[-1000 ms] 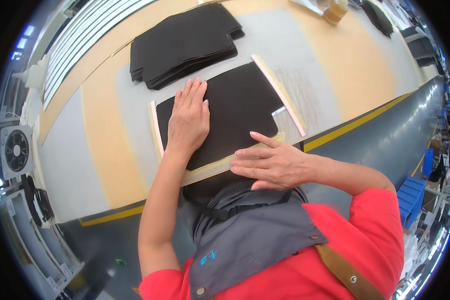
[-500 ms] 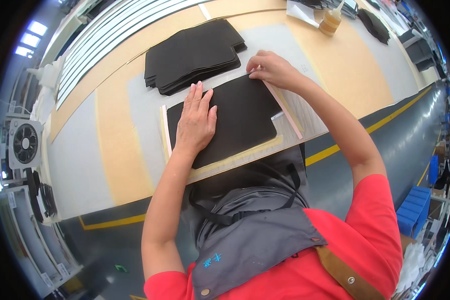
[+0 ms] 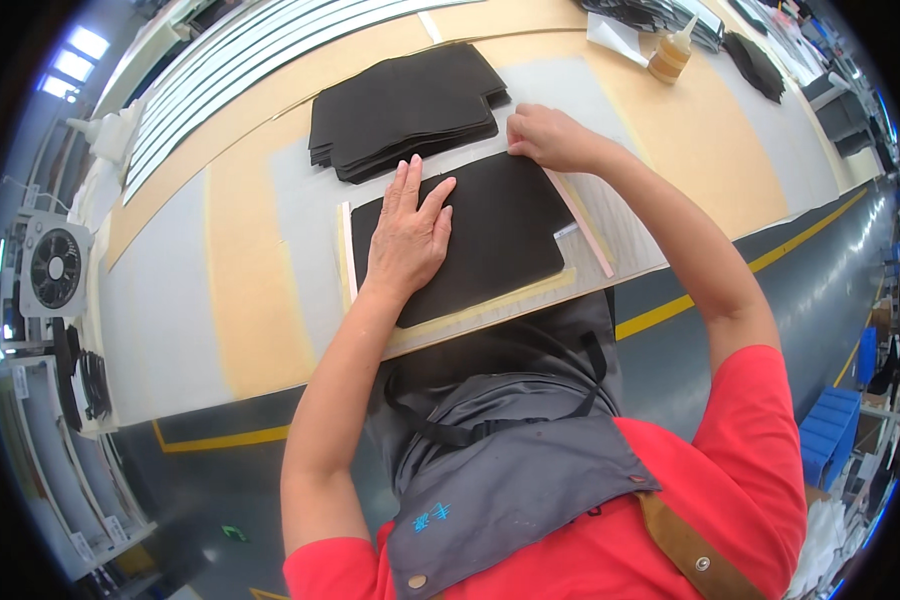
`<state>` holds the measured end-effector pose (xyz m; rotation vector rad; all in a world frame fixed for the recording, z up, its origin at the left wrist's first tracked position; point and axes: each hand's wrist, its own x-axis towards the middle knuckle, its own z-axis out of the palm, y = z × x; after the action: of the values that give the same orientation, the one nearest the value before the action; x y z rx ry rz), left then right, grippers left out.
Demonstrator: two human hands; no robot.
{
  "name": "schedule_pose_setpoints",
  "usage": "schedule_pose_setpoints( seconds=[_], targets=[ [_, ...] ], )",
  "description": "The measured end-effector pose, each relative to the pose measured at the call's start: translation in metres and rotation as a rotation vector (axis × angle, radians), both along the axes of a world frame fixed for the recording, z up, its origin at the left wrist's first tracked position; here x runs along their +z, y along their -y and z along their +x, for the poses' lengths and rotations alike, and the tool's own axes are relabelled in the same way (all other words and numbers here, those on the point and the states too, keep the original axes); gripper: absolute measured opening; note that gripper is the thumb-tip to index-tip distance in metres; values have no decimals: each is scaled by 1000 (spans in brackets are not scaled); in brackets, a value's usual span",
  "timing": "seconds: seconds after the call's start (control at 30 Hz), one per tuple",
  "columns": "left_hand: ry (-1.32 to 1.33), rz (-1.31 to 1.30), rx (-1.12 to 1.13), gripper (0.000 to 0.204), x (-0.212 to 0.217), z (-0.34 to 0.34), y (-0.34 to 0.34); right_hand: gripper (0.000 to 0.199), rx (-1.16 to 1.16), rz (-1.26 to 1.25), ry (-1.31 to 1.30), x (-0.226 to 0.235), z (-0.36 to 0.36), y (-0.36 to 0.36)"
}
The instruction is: The person assembles small black pouches by hand at a workbench. They pick up a black fabric piece and a white insert, place the insert inside the fabric, and fold the fabric over to enclose it. The person repeats this process for multiple units, stacking the finished pouches on the table.
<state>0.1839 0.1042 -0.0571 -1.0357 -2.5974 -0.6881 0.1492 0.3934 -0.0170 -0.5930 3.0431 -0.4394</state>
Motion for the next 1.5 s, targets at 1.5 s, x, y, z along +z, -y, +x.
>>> schedule_pose_setpoints(
  seconds=[1.5],
  targets=[
    [-70,-123,-154,36,29,78,129,57,334,-39,-202,-8,167,4]
  ],
)
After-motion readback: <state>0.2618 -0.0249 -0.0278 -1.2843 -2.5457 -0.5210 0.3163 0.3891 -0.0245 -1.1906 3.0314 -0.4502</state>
